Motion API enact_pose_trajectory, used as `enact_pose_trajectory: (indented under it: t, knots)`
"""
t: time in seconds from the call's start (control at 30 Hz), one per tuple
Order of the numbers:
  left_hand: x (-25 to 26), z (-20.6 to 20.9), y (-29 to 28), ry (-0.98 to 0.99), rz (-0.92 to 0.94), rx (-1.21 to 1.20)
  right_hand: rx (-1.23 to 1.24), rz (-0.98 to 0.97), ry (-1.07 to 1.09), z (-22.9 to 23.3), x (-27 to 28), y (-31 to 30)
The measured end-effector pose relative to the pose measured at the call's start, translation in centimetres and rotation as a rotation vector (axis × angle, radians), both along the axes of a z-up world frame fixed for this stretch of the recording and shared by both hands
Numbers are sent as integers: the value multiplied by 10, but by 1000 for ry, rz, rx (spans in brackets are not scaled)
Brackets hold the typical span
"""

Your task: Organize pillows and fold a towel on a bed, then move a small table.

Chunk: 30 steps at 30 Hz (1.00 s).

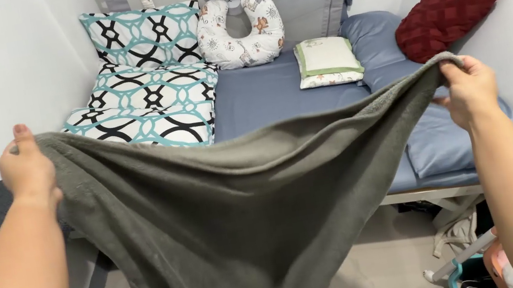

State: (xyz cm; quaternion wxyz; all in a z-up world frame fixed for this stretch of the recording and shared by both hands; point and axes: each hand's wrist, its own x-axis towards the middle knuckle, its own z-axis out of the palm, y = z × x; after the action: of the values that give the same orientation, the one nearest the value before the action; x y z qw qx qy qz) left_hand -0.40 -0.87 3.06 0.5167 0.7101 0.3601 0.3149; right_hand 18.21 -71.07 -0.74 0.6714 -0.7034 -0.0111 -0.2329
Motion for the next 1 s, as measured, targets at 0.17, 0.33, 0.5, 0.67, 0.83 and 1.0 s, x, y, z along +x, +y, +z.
enact_pose_trajectory:
  t: [0.17, 0.33, 0.5, 0.67, 0.83, 1.0]
  knots:
    - [-16, -115, 75, 594, -495, 677, -842, 325, 620, -132, -10, -12]
    - [-55, -163, 124, 849, -371, 722, -1466, 184, 861, -132, -48, -52]
    - [-71, -158, 144, 619, 101, 638, -1307, -241, 240, -126, -61, -89]
    - [-42, -221, 177, 730, -3, 570, -695, -280, 360, -148, -52, -77]
    - [-7, -168, 2, 1032, -794, -58, -553, 398, 622, -128, -66, 55]
    - [48, -183, 15, 184, -897, -912, -294, -57, 136, -136, -37, 73]
